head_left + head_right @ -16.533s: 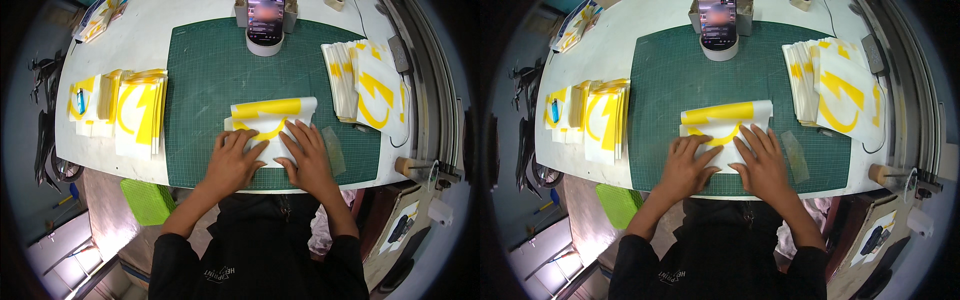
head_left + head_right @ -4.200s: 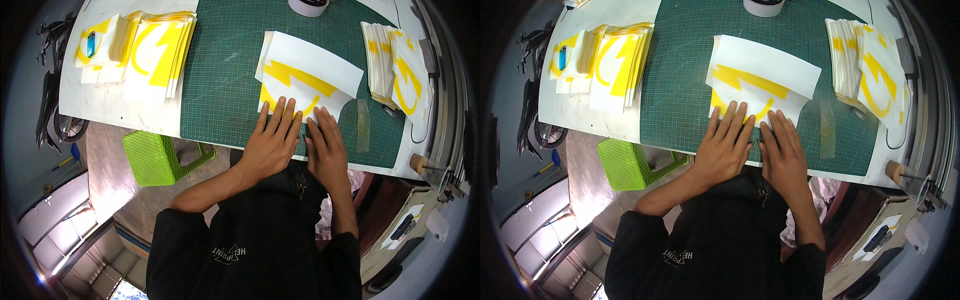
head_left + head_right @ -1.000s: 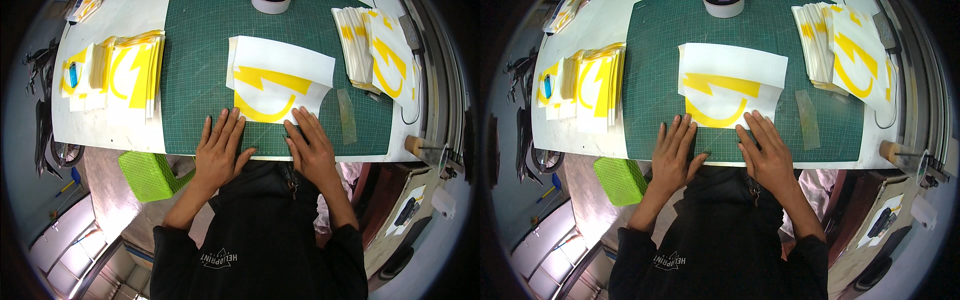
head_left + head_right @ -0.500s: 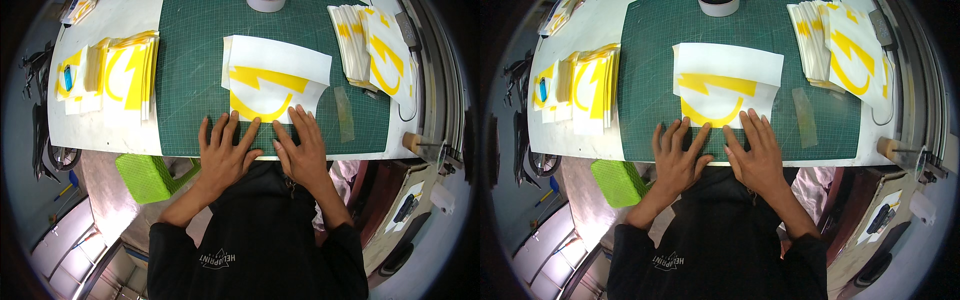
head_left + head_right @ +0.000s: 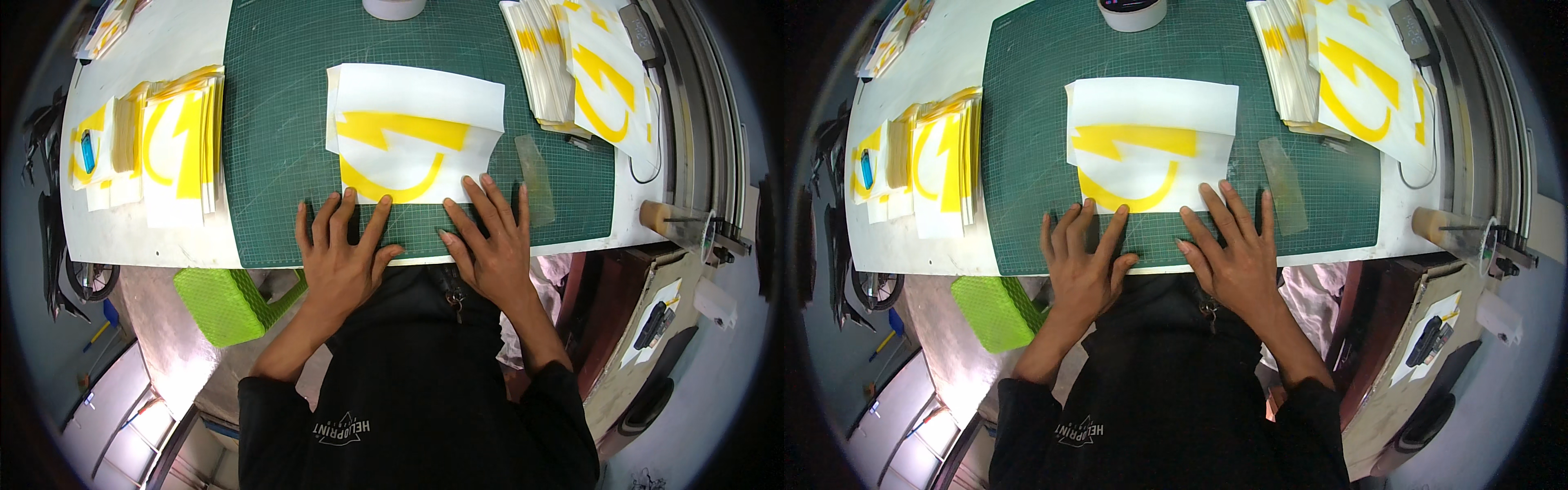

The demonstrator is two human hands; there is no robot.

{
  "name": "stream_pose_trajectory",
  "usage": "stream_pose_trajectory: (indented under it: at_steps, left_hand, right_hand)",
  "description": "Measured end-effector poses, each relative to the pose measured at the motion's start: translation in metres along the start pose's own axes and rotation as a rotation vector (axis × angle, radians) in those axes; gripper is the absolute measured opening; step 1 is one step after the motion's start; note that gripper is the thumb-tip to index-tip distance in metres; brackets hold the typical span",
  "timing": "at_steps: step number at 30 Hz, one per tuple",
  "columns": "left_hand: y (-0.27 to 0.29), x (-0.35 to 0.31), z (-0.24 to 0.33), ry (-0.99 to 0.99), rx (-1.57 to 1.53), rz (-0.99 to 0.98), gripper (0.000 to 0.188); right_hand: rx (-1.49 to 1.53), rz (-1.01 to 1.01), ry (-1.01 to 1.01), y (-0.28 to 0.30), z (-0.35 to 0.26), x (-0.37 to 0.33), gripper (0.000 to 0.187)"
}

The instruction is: The person weeds a yellow lightning bolt design from a white sticker sheet using a clear plastic squeegee. They repeatedly rub the design to remove the negative space, then peel the backing to reveal the final sticker. The process is repeated for multiple sheets on a green cutting mat.

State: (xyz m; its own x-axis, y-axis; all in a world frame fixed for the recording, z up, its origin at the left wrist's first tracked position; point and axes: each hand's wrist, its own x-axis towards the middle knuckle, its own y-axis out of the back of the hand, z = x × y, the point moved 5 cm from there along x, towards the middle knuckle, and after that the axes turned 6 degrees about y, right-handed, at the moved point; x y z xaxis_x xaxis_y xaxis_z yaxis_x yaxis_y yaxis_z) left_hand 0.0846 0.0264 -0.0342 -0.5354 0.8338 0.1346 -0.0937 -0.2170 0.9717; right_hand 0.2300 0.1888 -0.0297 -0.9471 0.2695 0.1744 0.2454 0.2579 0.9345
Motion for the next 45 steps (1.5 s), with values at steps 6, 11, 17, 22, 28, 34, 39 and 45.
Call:
stream_pose_trajectory:
  at_steps: [6, 11, 17, 22, 28, 34, 39, 45]
  left_hand:
    - [0.000, 0.001, 0.001, -0.015, 0.015, 0.004, 0.058]
    - [0.000, 0.001, 0.000, -0.009, -0.036, -0.001, 0.056]
    - [-0.003, 0.013, 0.005, -0.087, -0.158, -0.022, 0.059]
    - [0.001, 0.015, 0.013, -0.065, -0.195, 0.027, 0.053]
    - [0.003, 0.008, 0.020, -0.024, -0.179, 0.036, 0.053]
    - [0.004, 0.008, 0.022, 0.008, -0.250, 0.028, 0.048]
    - [0.017, 0.022, -0.018, -0.007, -0.405, 0.104, 0.041]
    - [0.030, 0.091, -0.061, -0.244, -0.253, 0.134, 0.045]
  right_hand:
    - [-0.098, 0.048, -0.089, 0.011, 0.024, -0.018, 0.040]
    - [-0.132, 0.095, -0.134, 0.012, 0.031, -0.023, 0.036]
    - [-0.118, 0.097, -0.190, 0.012, 0.028, -0.022, 0.033]
    - [-0.107, 0.116, -0.201, 0.018, 0.028, -0.018, 0.036]
    - [0.018, 0.305, -0.195, 0.022, 0.025, -0.015, 0.040]
    - [0.112, 0.072, 0.057, -0.006, -0.029, 0.027, 0.043]
    - [0.088, -0.058, 0.084, -0.018, -0.035, 0.035, 0.045]
    - [0.072, -0.073, 0.077, -0.013, -0.037, 0.040, 0.048]
